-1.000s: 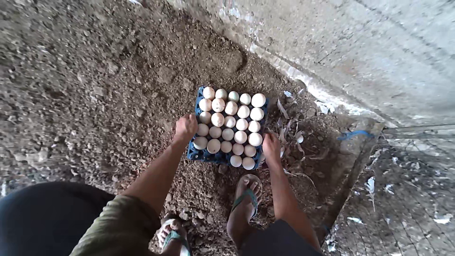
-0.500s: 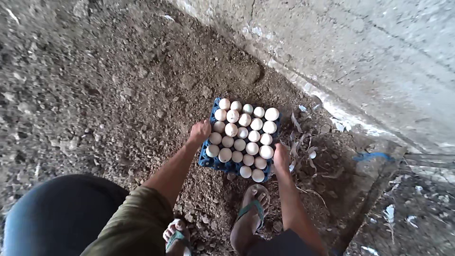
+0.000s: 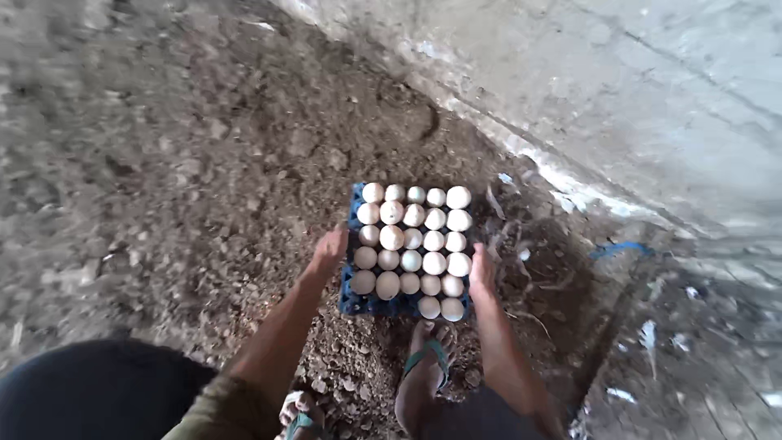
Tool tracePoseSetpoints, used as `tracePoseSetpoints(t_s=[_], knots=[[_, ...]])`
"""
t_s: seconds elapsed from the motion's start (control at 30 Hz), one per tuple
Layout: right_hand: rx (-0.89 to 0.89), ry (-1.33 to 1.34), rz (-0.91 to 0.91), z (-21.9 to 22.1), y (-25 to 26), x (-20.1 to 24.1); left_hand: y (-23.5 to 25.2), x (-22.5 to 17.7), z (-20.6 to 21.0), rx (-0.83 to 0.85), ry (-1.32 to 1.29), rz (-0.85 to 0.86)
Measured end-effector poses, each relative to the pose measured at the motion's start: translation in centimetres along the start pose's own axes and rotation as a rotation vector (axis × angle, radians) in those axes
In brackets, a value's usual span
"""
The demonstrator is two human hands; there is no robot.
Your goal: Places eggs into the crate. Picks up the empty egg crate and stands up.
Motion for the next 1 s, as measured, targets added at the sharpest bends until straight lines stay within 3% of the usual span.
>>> tracePoseSetpoints(t_s=[0.27,0.43,0.67,0.83,1.0], knots=[[-0.08,0.056,0.108,-4.0,0.8,-2.8,-3.0,-4.7,2.7,-0.052,-0.194,0.035],[-0.198,0.126,-0.002,-8.0,0.1,-4.2,-3.6,-7.8,4.9,0.024,-0.257,0.146],[-0.111,0.638,-0.194,-13.1,-3.6,-3.8,-4.9,-12.0,8.3,0.235,-0.471,0.29],[-0.003,0.666,-0.284,-14.5,-6.0,-3.0,-7.8,-15.1,6.3,0.361,-0.409,0.342],[0.038,0.613,-0.3,-11.4,-7.2,-0.4,-6.6,-12.0,3.1,0.28,-0.485,0.315]])
Point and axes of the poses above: each hand's wrist, its own y-axis towards the middle knuckle, its own z-axis out of the palm, x = y × z, the point moved 4 cm from there along y, towards the middle knuckle, and after that the axes turned 14 degrees about z, right-handed, at the moved point
